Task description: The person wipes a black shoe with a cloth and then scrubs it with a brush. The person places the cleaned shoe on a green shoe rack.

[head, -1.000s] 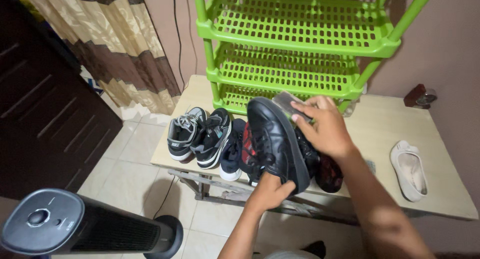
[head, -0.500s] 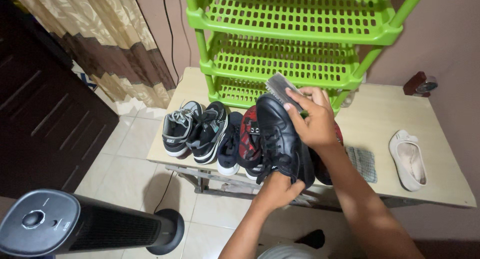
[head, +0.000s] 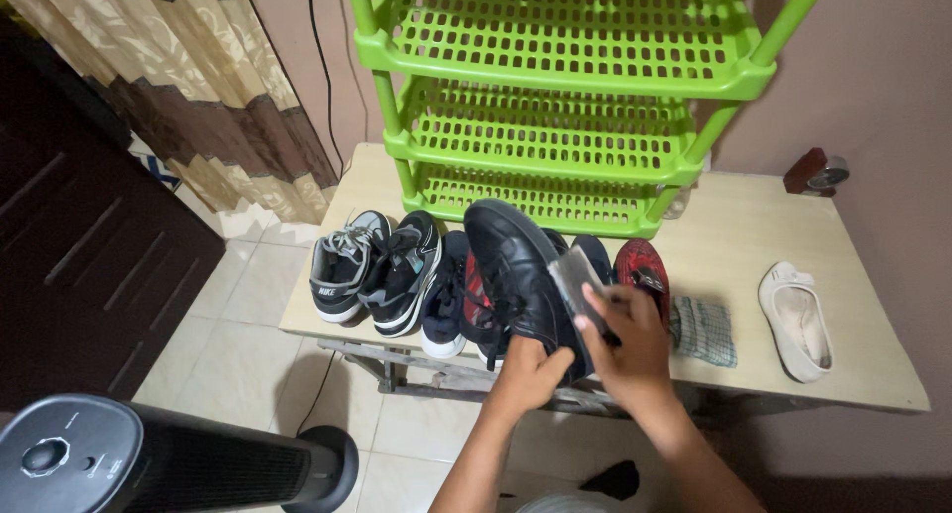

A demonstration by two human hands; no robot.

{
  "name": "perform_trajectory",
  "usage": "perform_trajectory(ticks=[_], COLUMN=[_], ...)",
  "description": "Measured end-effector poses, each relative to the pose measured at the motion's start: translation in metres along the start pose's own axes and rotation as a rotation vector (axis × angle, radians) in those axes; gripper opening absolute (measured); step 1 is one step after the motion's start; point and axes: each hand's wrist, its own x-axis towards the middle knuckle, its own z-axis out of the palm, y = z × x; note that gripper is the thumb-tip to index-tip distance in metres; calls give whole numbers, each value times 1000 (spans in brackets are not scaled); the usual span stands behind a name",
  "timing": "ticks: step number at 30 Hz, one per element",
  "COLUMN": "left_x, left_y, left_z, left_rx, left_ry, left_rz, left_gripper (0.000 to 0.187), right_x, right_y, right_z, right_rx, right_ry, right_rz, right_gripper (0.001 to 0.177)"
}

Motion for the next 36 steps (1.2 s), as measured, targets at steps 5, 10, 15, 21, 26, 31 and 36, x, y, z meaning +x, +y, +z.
perform_trajectory(ticks=[5,10,15,21,26,31,36], left_x=[0,3,2,0,-3,-6,-13], left_y=[-7,-4,11,24,34,34,36], left_z=[-10,-14,-8,-14,-17,-16,-6], left_rx=[63,75,75,132,110,211,333], left_ry=[83,88,50,-47,-79,-138,-196], left_rz=[-34,-35,-15,-45,32,-44,-181], left_gripper=[64,57,55,49,61,51,44], right_x=[-40,-59,-40,-3,35,81,127], right_y=[-11,-21,-19,-21,-25,-28,-30], right_z=[-14,-16,-5,11,17,16,9], right_rx=[-20,22,-25,-10,27,56,13], right_ry=[65,90,158,160,151,43,-153], right_rz=[-78,-15,-68,-50,-171,-266,-361], right_gripper=[43,41,39,36,36,35,32])
